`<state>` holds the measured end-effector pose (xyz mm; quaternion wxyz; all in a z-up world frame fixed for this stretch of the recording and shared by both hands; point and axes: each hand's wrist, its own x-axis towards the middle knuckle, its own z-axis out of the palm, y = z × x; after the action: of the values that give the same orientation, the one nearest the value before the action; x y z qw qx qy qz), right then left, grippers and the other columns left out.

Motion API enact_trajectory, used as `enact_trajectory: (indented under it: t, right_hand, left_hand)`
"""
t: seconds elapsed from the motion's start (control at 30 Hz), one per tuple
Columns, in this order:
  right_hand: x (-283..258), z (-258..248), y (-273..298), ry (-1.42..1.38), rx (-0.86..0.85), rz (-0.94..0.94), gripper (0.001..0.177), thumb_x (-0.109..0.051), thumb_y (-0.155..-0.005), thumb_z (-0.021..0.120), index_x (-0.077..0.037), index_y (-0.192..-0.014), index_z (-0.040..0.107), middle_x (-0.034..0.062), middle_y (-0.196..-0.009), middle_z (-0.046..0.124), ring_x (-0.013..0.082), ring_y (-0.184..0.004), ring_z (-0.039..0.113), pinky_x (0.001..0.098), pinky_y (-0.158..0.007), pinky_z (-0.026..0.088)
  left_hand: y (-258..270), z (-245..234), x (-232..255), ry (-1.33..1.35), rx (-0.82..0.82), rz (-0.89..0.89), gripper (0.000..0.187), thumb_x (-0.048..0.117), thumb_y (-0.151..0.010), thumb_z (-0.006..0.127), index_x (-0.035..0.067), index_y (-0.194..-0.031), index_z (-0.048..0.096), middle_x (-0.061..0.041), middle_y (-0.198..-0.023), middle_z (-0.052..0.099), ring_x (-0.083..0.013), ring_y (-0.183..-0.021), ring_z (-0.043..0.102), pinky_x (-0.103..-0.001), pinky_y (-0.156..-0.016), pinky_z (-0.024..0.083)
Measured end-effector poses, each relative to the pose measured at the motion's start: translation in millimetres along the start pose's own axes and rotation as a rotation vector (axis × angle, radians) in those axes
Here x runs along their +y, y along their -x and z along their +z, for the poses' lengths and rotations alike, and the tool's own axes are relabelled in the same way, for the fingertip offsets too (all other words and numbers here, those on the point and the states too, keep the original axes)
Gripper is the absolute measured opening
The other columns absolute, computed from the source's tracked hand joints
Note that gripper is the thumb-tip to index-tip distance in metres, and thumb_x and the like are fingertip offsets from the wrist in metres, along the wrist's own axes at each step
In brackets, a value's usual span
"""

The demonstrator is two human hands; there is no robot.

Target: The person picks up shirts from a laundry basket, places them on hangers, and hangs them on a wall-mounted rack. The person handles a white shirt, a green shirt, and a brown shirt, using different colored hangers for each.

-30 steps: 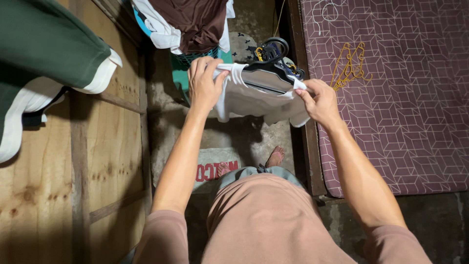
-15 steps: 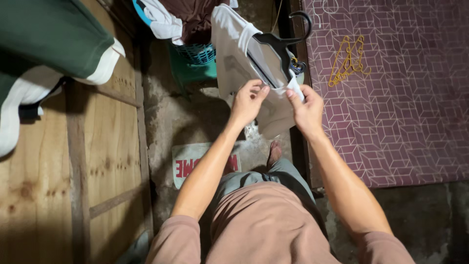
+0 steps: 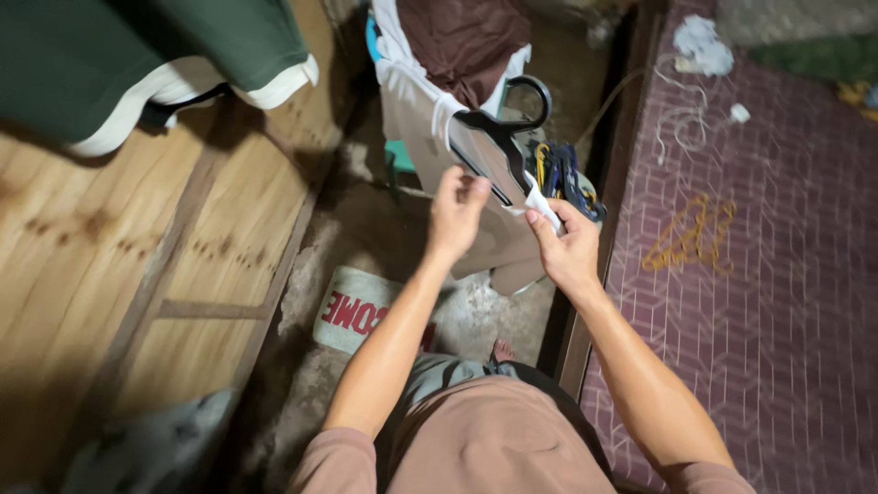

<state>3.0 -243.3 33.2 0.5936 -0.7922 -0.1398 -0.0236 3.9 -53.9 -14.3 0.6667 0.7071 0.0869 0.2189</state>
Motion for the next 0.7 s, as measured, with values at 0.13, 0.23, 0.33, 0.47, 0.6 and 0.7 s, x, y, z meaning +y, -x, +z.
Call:
enact_trajectory:
  t: [0.13, 0.23, 0.33, 0.47, 0.6, 0.7]
  right_hand:
    - [7, -28, -26, -0.047, -0.15, -0.186, 0.022, -0.021, -0.096, 0.078, -0.001, -0.105, 0.075, -0.0042, -0.085, 0.07, 0.0026, -0.079, 0.058, 0.0211, -0.071, 0.049]
    - [17, -45, -54, -0.069, -0.269, -0.167, 0.022, -0.02, -0.093, 0.082, -0.001, -0.103, 0.077, -0.0041, -0.082, 0.067, 0.003, -0.075, 0.054, 0.0215, -0.066, 0.046]
    - [21, -57, -87, -0.004, -0.377, -0.279, 0.022, -0.019, -0.09, 0.086, 0.0, -0.099, 0.077, -0.0028, -0.081, 0.068, 0.0041, -0.074, 0.056, 0.022, -0.066, 0.047]
    - [3, -57, -126, -0.067, -0.533, -0.277, 0.024, -0.019, -0.088, 0.084, -0.002, -0.102, 0.076, -0.0022, -0.084, 0.072, 0.0048, -0.075, 0.061, 0.0227, -0.068, 0.049]
    - [-25, -37, -141, 0.003, -0.536, -0.544, 0.037, -0.019, -0.089, 0.083, 0.0, -0.118, 0.072, 0.0009, -0.098, 0.071, 0.0088, -0.086, 0.061, 0.026, -0.076, 0.05]
    - [-36, -8, -141, 0.091, -0.595, -0.477, 0.036, -0.026, -0.091, 0.082, -0.001, -0.114, 0.072, 0.0006, -0.091, 0.07, 0.0103, -0.082, 0.059, 0.0282, -0.074, 0.05]
  left_hand:
    - [-1, -38, 36, -0.178, 0.35, 0.28, 0.026, 0.02, -0.1, 0.074, 0.004, -0.115, 0.06, -0.009, -0.108, 0.065, -0.021, -0.102, 0.063, -0.037, -0.096, 0.053]
    - [12, -75, 87, -0.65, 0.614, 0.49, 0.05, 0.016, -0.086, 0.079, 0.002, -0.128, 0.056, -0.017, -0.132, 0.054, -0.0329, -0.122, 0.053, -0.044, -0.101, 0.045]
    - [30, -110, 133, -1.144, 0.619, 0.736, 0.059, 0.028, -0.078, 0.082, 0.007, -0.13, 0.062, -0.018, -0.13, 0.056, -0.0386, -0.121, 0.051, -0.047, -0.098, 0.043]
    - [44, -144, 159, -0.684, 0.243, -0.088, 0.026, 0.025, -0.096, 0.075, 0.009, -0.114, 0.069, -0.015, -0.094, 0.072, -0.0246, -0.085, 0.066, -0.034, -0.082, 0.052]
    - [55, -140, 143, -0.521, 0.288, 0.235, 0.016, 0.015, -0.097, 0.072, 0.003, -0.107, 0.067, -0.01, -0.09, 0.07, -0.0176, -0.085, 0.064, -0.03, -0.081, 0.052]
    - [57, -123, 135, -0.499, 0.336, 0.347, 0.016, 0.014, -0.098, 0.073, 0.002, -0.107, 0.067, -0.011, -0.095, 0.07, -0.0174, -0.09, 0.065, -0.031, -0.085, 0.052]
